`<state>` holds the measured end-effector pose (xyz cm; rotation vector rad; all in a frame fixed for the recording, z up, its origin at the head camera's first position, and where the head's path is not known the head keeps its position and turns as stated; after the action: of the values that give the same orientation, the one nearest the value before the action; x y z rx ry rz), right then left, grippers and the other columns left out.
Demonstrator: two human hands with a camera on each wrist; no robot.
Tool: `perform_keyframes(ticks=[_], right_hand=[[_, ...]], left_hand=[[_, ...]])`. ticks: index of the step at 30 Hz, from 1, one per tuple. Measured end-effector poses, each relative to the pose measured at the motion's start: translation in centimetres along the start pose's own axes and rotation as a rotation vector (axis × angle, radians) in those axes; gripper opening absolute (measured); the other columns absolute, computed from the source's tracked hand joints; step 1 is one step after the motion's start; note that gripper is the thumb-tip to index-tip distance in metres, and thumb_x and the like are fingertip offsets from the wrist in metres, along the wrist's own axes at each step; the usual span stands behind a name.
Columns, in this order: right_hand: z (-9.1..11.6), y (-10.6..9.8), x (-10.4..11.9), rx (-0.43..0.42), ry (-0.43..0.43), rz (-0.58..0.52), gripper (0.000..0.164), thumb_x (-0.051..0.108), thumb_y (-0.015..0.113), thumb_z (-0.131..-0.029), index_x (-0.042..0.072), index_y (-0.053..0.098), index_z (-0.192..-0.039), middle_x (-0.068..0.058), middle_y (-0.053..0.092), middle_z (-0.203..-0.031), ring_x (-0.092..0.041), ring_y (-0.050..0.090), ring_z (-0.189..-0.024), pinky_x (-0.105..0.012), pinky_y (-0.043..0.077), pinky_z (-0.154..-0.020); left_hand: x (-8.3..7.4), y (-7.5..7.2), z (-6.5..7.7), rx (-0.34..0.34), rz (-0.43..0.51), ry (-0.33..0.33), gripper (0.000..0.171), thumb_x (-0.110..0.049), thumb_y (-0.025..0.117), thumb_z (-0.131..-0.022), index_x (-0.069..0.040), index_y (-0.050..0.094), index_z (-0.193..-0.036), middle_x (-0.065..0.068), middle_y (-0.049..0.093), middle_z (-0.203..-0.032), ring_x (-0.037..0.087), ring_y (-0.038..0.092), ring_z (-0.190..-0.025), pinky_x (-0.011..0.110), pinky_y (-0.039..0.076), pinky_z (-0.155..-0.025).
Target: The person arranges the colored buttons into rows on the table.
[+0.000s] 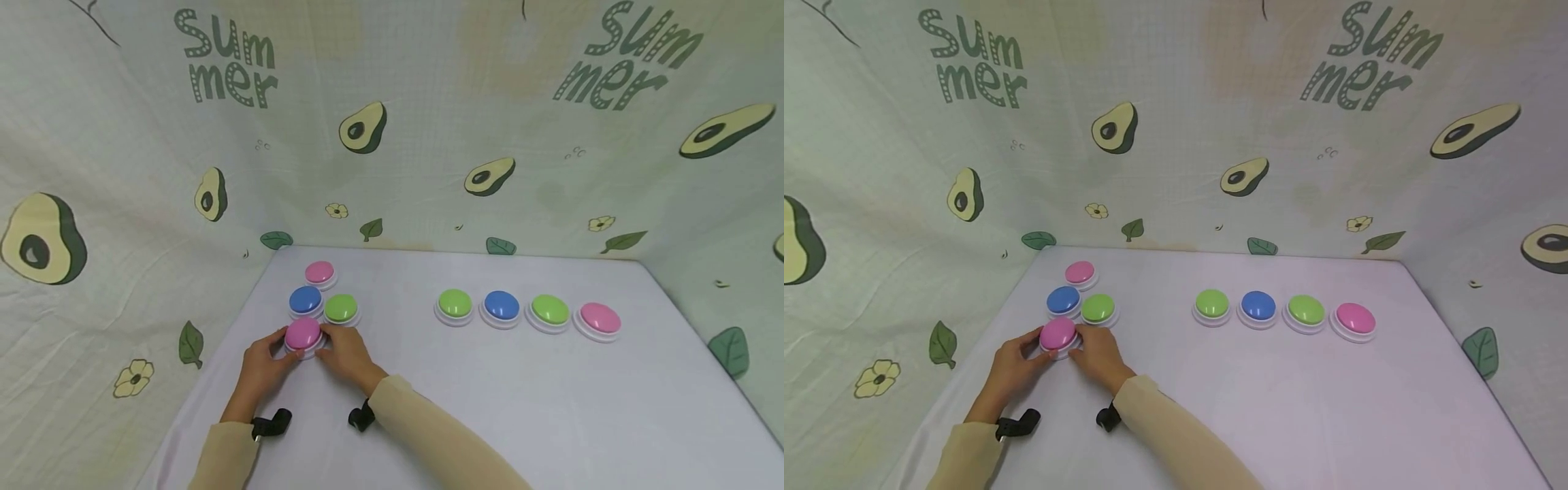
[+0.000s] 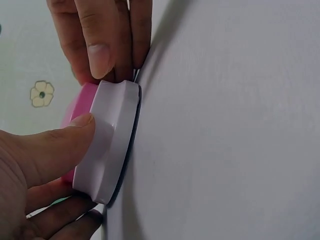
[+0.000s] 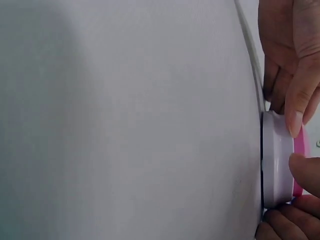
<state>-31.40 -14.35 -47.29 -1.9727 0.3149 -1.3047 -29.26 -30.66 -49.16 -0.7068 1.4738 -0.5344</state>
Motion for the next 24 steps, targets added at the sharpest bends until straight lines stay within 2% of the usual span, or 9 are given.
perform_keyframes(ticks=[9,12,15,19,24], right_hand=[[0.6,-0.8,-0.8,-0.074,0.031,-0.056,0.049,0.015,0.084,-0.090,0.001,0.069,-0.135,-0.010,0.072,-0.133,-0.023,0.064,-0.129,-0.031,0.050,-0.110],[0.9,-1.1,-0.6,-0.088,0.031,-0.069,0.048,0.015,0.085,-0.089,0.001,0.071,-0.132,-0.009,0.073,-0.130,-0.022,0.066,-0.127,-0.031,0.052,-0.108],[1.2,-1.4,-0.7,-0.095,0.055,-0.086,0.046,0.017,0.086,-0.088,0.002,0.073,-0.129,-0.008,0.076,-0.123,-0.017,0.070,-0.113,-0.027,0.057,-0.097],[1.9,-1.9,-1.0,-0.116,0.090,-0.107,0.044,0.019,0.089,-0.086,0.003,0.076,-0.124,-0.007,0.079,-0.115,-0.015,0.069,-0.097,-0.026,0.057,-0.084],[3.1,-3.0,-2.0,-0.143,0.137,-0.165,0.044,0.014,0.089,-0.084,0.001,0.076,-0.124,-0.008,0.078,-0.119,-0.019,0.072,-0.111,-0.030,0.059,-0.094]], left_hand=[[-0.6,-0.1,0.4,-0.046,0.047,-0.029,0.069,-0.016,0.085,-0.090,0.004,0.054,-0.149,0.028,0.055,-0.149,0.048,0.043,-0.145,0.062,0.034,-0.120],[-0.9,0.0,0.7,-0.050,0.064,-0.043,0.068,-0.014,0.085,-0.089,0.004,0.056,-0.147,0.029,0.058,-0.145,0.047,0.049,-0.141,0.061,0.040,-0.117],[-1.4,0.3,1.3,-0.054,0.081,-0.057,0.066,-0.012,0.085,-0.088,0.006,0.058,-0.145,0.030,0.061,-0.141,0.046,0.056,-0.133,0.057,0.047,-0.112],[-2.2,0.6,2.1,-0.072,0.103,-0.051,0.063,-0.012,0.087,-0.088,0.007,0.061,-0.142,0.031,0.064,-0.135,0.045,0.064,-0.125,0.053,0.053,-0.105],[-3.5,1.2,2.6,-0.091,0.156,-0.020,0.060,-0.012,0.088,-0.086,0.007,0.064,-0.138,0.031,0.068,-0.129,0.043,0.068,-0.118,0.049,0.056,-0.101]])
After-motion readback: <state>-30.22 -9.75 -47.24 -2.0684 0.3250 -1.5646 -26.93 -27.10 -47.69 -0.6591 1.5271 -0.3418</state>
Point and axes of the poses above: each hand's wrist, its own z-axis away from the middle knuckle, its own y-axis out of the palm, x = y × z, the point moved 10 cm from there along -z, towards the middle knuckle
